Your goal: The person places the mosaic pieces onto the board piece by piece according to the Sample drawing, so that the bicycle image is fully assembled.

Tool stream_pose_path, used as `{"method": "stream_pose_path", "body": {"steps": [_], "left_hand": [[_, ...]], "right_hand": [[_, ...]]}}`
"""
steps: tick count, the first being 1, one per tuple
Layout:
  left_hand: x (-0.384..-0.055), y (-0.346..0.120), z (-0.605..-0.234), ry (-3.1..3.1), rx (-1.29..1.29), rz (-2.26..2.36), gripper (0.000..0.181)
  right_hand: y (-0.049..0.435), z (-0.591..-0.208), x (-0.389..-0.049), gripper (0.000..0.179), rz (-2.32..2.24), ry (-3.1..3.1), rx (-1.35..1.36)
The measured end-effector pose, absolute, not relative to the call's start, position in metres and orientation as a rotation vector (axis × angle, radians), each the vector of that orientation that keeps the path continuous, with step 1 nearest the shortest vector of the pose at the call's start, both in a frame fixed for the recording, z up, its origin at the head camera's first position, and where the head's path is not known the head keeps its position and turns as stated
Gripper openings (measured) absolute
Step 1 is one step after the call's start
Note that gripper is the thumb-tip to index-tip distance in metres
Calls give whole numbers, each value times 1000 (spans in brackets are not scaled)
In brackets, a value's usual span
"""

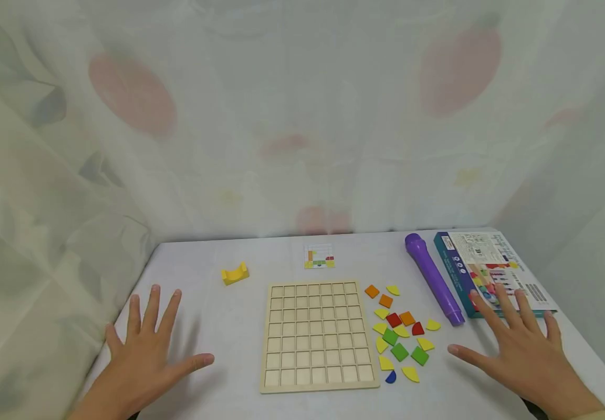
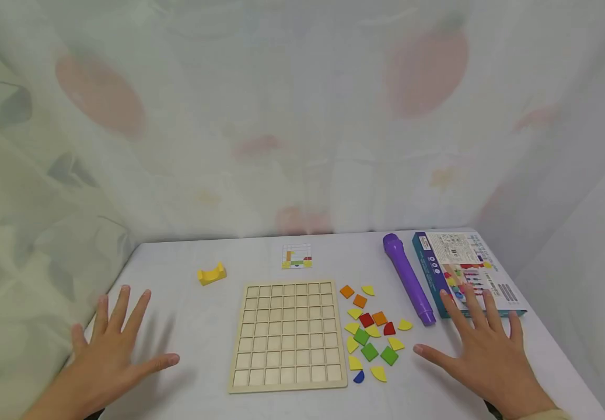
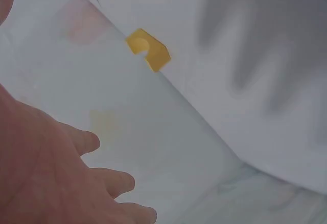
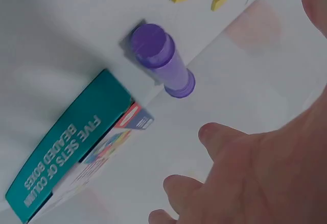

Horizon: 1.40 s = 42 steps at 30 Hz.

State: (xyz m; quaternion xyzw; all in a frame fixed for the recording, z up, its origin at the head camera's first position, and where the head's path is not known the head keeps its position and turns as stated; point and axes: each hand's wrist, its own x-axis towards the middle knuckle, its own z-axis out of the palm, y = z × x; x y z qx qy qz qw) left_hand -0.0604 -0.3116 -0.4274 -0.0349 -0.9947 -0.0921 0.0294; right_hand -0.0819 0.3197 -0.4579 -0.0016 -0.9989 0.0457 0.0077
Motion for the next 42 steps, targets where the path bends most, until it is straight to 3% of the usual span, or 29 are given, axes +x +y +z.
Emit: {"method": "stream_pose_path", "body": {"steps": [12,17,24,31,42], "left_hand": [[-95,-256,-454,-3060,-276,-596,124],[-110,-226,-459,-3070,-298,-768,114],[-128,-201,-456,-3040,-4,-1090,81],[-136,-190,-455,-3064,69,-1149,50],[-142,-188,-458,-3105,152,-1316,44]], "right_hand": [[278,-459,-102,122,303,-3104,251],[258,-458,-114,101,386,-3079,332],[239,-458,-128,69,564,-3103,339],[232,-465,-137,49,601,-3154,348],[229,-470,-146,34,624,-3214,280]]}}
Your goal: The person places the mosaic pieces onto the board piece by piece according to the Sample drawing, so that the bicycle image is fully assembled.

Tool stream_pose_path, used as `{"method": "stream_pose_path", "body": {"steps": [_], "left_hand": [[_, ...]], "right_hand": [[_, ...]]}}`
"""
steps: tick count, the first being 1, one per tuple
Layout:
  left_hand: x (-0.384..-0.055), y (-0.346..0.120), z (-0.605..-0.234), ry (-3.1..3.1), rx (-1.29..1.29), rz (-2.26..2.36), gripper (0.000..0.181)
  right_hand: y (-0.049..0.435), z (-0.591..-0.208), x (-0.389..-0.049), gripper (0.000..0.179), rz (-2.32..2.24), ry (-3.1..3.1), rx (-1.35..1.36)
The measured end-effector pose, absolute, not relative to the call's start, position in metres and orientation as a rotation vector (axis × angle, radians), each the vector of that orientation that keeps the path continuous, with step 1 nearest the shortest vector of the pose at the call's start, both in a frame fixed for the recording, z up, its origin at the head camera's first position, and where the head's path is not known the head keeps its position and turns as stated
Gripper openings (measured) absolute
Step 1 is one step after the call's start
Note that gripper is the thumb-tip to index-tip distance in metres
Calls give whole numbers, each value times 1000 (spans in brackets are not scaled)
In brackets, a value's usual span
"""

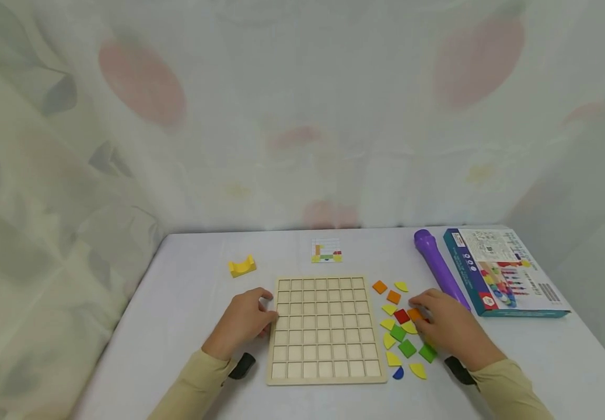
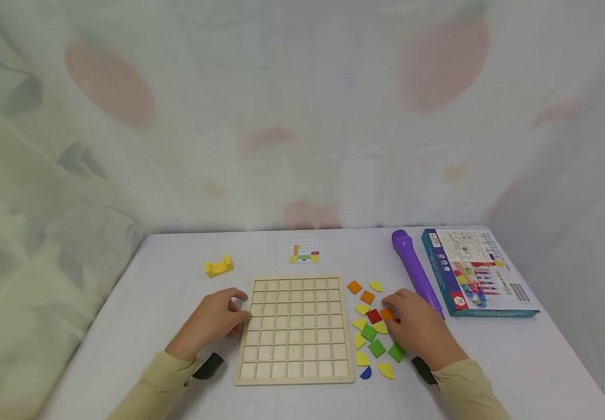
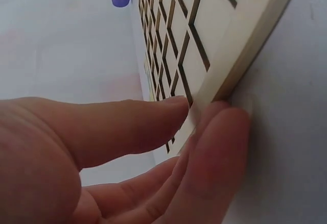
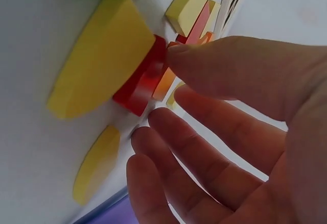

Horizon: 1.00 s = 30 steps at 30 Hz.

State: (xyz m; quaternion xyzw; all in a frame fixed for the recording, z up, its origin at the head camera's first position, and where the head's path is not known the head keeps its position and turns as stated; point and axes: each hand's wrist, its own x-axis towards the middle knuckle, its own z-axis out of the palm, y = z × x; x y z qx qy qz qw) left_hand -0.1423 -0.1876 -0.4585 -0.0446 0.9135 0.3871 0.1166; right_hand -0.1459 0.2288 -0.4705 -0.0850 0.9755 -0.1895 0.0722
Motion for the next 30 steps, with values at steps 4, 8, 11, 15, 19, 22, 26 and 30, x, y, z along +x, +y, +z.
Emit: {"method": "stream_pose_path", "body": {"steps": [4,8,11,15,19,22,26,30], "left_hand": [[-144,-189,-460,2638,-138,1153,47],[-144,-191,-461,2614,-136,1181,48],[-144,-192,-462,2593,-140,1202,49],[-145,-192,-461,2580,-145,1211,48],[-145,-192,-460,2561,-164,1225,43],[-145,-191,-459,2533,-182,1242,39],[-144,-190,-459,2501,-205,1263,37],[-145,-192,-461,2487,-212,1269,36]], "right_hand": [[228,-471,-148,29,-586,2921,-254],[228,-471,-148,25,-587,2921,-254],[228,-471,-149,24,-601,2916,-260],[230,-469,-150,23,-629,2903,-261],[231,-468,-153,24,-639,2886,-247],[233,-470,-155,23,-635,2882,-248],[235,-471,-156,22,-638,2880,-252],[235,-470,-157,22,-632,2877,-246]]}}
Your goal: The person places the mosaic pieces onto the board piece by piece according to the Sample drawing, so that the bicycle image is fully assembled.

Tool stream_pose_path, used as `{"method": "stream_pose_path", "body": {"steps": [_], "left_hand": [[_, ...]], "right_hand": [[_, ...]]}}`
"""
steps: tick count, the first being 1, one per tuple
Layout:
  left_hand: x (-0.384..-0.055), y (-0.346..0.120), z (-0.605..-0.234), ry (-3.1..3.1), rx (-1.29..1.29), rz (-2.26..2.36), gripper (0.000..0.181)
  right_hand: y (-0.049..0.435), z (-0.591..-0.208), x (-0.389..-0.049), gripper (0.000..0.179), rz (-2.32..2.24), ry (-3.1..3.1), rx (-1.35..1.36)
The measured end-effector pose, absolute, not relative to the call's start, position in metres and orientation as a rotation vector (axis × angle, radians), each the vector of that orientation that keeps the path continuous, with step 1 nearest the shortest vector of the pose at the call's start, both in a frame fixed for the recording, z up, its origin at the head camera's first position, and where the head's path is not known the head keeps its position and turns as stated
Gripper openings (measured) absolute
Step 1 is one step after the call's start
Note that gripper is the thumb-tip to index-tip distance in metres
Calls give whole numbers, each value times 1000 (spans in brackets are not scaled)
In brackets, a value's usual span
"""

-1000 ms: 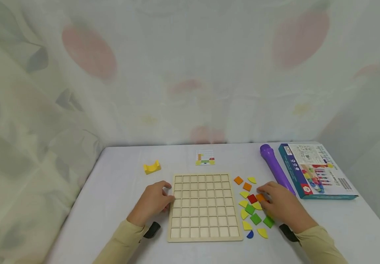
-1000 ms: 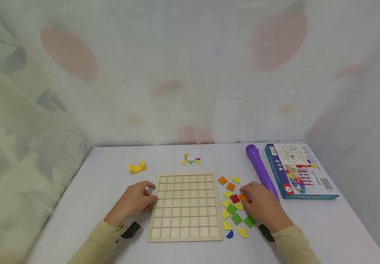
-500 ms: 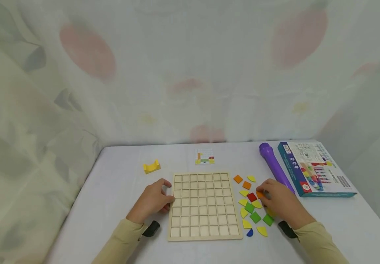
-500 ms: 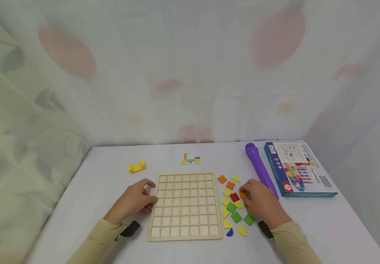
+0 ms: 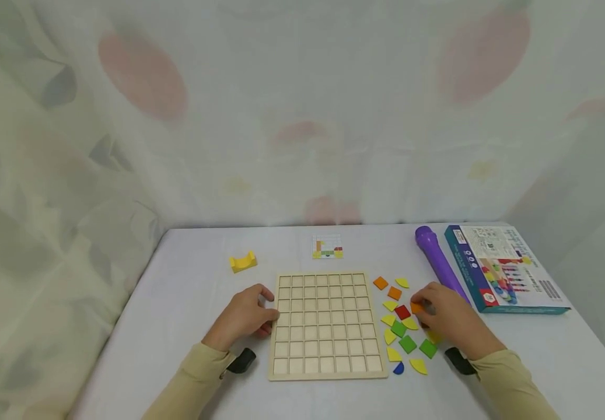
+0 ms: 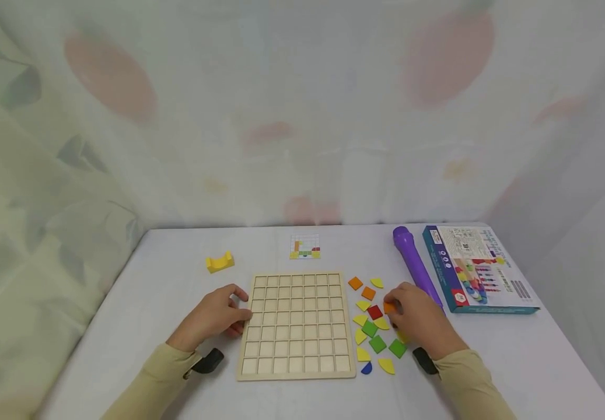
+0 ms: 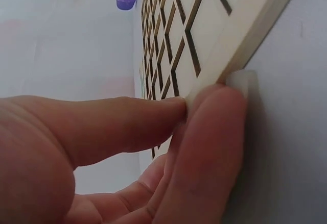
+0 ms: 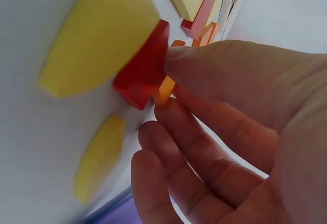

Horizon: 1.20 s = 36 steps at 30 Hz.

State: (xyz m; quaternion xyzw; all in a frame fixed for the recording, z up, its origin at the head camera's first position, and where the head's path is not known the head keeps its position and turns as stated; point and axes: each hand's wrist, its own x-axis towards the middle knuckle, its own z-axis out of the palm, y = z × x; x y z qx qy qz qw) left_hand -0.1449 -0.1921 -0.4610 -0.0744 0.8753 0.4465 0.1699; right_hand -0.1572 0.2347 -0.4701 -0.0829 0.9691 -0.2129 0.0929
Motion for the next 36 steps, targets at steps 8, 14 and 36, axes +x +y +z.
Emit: {"method": "stream_pose_path", "body": {"steps": [8,14,36], "left_hand": [[-148,-199,-464,2483,-232,1261,35],[-149,-198,-467,2464,-224,1305,34],[-147,-197,-464,2455,-212,1289,34]], "right_hand": [[208,-460,-164,22,-644,2907,-300],[160,-451,-172,19,-725,2928,-488],[17,-460,-177,18,-789,2795,-844]]}}
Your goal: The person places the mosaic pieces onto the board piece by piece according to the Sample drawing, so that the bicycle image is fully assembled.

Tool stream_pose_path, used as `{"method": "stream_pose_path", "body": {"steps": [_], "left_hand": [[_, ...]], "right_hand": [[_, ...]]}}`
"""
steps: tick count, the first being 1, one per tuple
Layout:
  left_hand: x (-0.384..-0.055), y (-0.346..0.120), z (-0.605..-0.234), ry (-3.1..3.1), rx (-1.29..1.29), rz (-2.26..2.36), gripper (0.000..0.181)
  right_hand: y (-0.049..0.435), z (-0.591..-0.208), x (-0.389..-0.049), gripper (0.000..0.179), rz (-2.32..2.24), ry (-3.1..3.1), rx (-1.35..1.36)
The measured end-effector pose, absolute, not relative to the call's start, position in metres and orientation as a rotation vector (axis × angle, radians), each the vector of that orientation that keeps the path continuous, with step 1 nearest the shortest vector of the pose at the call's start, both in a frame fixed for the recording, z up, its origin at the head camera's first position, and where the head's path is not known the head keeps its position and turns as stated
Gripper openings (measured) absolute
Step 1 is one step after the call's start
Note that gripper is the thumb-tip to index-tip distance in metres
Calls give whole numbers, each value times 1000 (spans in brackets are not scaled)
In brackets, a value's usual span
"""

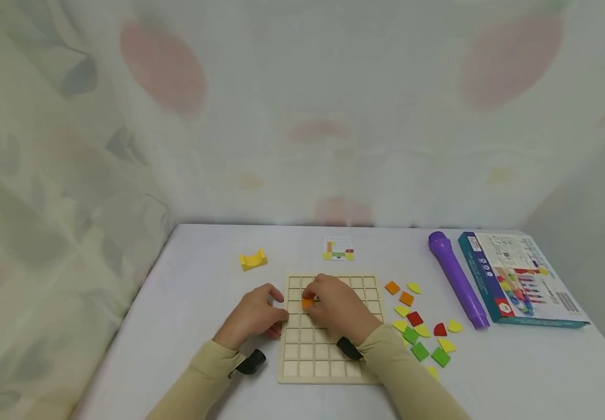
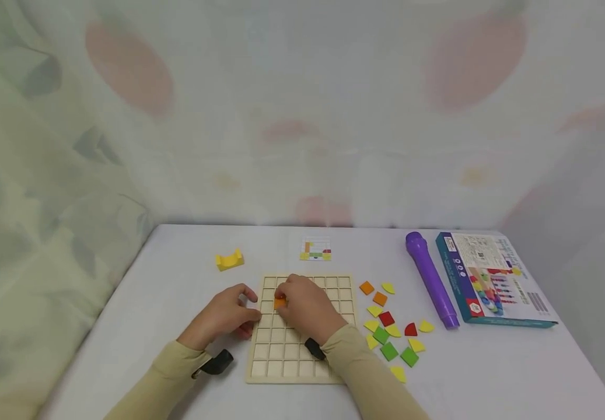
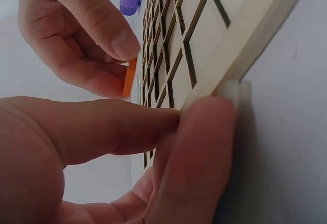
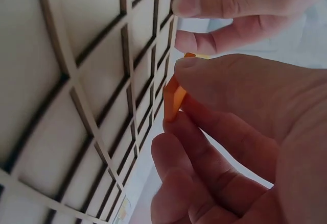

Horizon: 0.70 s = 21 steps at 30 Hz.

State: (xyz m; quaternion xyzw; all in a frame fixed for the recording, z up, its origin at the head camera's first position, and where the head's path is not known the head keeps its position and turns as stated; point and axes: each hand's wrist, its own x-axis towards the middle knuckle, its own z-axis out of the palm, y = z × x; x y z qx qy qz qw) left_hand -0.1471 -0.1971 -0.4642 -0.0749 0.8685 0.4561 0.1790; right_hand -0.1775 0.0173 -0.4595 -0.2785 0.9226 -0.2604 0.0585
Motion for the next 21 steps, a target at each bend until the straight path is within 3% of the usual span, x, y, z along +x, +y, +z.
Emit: {"method": "stream_pose_path", "body": {"steps": [21], "left_hand": [[-147,-195,-464,2446,-227,1299,35]], "right_hand": [[15,-465,-176,18,-746,2857,-866]]}}
